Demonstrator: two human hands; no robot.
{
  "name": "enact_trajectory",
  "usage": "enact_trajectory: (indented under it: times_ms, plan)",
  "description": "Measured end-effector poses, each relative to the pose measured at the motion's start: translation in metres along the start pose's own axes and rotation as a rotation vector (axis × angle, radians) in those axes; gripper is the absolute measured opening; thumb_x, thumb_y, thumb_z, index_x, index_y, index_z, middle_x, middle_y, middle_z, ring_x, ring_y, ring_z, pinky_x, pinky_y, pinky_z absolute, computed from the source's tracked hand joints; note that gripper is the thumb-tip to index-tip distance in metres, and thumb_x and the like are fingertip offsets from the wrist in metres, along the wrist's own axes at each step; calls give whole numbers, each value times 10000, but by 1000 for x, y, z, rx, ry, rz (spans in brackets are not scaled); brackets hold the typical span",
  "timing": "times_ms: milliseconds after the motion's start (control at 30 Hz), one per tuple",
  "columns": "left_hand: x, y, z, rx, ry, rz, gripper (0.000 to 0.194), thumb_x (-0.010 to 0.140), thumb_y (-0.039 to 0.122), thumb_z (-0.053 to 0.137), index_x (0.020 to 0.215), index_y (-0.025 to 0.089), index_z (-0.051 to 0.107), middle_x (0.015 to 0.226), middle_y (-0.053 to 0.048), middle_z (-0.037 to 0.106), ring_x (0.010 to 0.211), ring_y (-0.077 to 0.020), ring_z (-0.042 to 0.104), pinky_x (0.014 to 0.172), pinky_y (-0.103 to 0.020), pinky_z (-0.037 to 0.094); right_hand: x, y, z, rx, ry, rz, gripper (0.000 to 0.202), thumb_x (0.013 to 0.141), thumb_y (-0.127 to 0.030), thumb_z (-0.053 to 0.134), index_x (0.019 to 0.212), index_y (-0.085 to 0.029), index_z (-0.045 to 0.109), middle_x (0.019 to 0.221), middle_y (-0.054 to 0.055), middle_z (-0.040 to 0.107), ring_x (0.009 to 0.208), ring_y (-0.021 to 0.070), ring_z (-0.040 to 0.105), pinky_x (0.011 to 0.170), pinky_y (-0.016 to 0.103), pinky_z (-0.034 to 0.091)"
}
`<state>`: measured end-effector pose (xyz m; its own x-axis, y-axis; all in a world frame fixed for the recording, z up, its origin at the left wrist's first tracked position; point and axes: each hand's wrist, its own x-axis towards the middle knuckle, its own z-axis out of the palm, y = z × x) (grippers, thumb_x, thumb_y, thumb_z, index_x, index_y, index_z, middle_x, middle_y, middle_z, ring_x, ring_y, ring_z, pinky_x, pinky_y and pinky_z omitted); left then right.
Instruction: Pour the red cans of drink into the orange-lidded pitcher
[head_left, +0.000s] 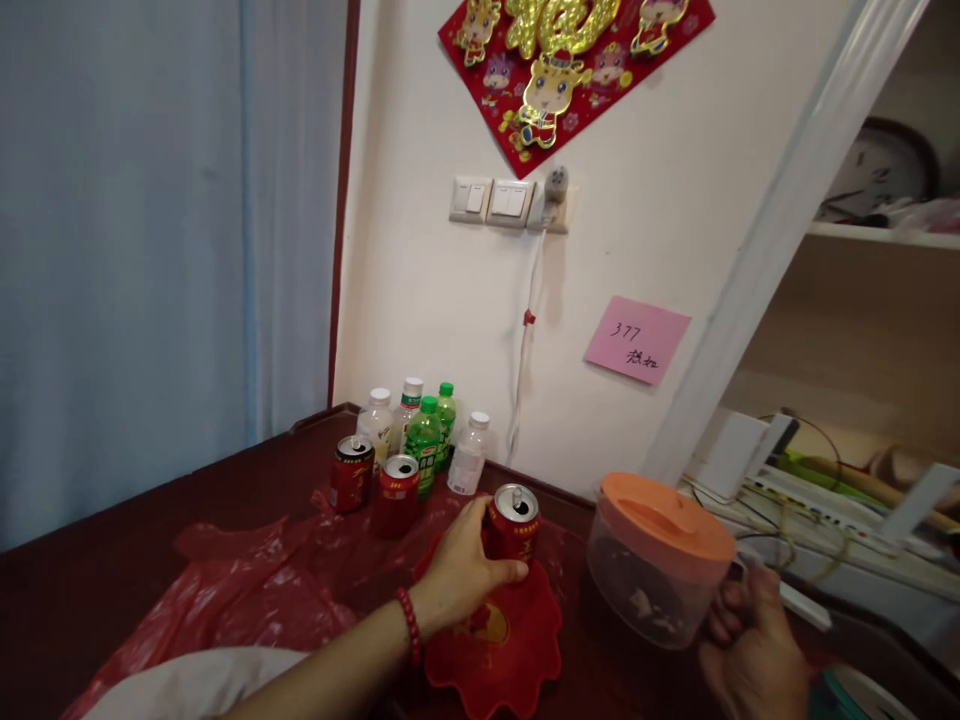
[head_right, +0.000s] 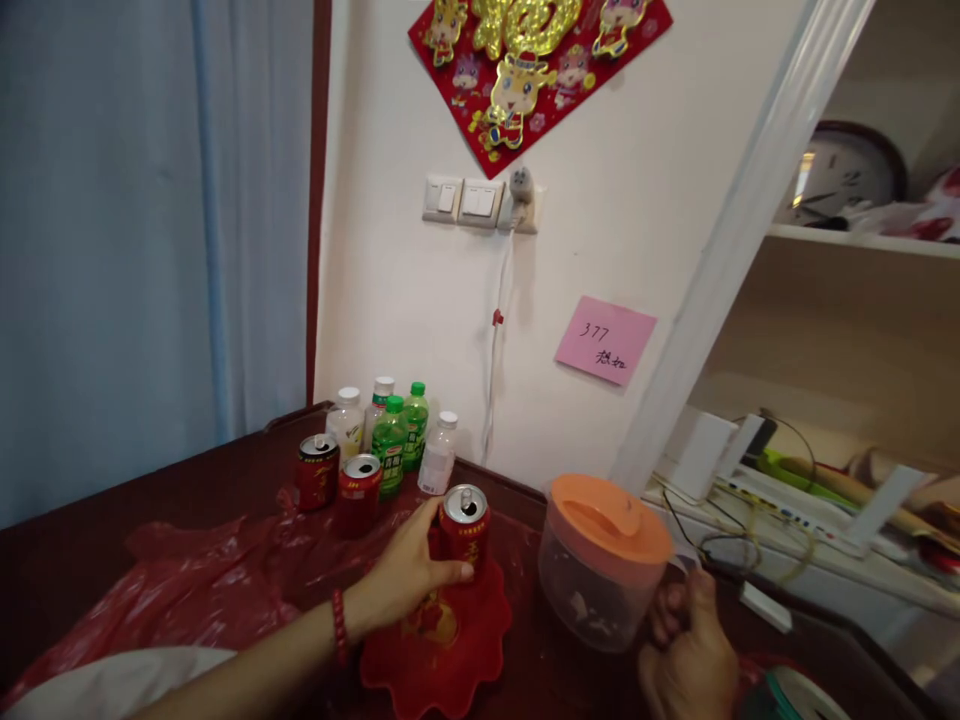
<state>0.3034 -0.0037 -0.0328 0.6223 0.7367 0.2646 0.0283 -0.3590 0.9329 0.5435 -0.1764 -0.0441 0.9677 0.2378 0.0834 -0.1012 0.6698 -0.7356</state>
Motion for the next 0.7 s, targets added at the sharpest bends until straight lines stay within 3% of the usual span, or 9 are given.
enact_trajectory:
  times_ms: [167,333,533,700]
  plan:
    - [-1,-13,2,28,-16,-29,707,560,193,863,1216,213,599,1331,-122,618,1250,-347,546,1091,-452,377,-3,-8,3,-34,26,21,584,500,-513,959,701,-203,507,574,-107,431,421,15,327,312,88,295]
    - [-3,-26,2,143,-36,-82,723,543,224,877,1202,211,581,1298,-121,623,1217,-343,559,1054,-444,401,-2,-13,6,-99,18,44,538,579,-518,925,706,-196,513,564,-96,456,422,23,371,346,88,321]
    - [-6,-18,-3,346,-66,-181,824,500,372,925,1211,187,551,1280,-121,615,1205,-336,563,1023,-412,427,11,-28,21,-184,-15,95,575,492,-513,945,733,-196,530,592,-79,531,450,72,470,393,163,430]
    - [-7,-17,-5,472,-167,-178,960,465,491,939,1303,210,564,1305,-128,565,1275,-394,502,1094,-528,373,22,-39,38,-248,-50,55,582,482,-527,948,744,-200,544,575,-82,526,440,78,461,372,170,407]
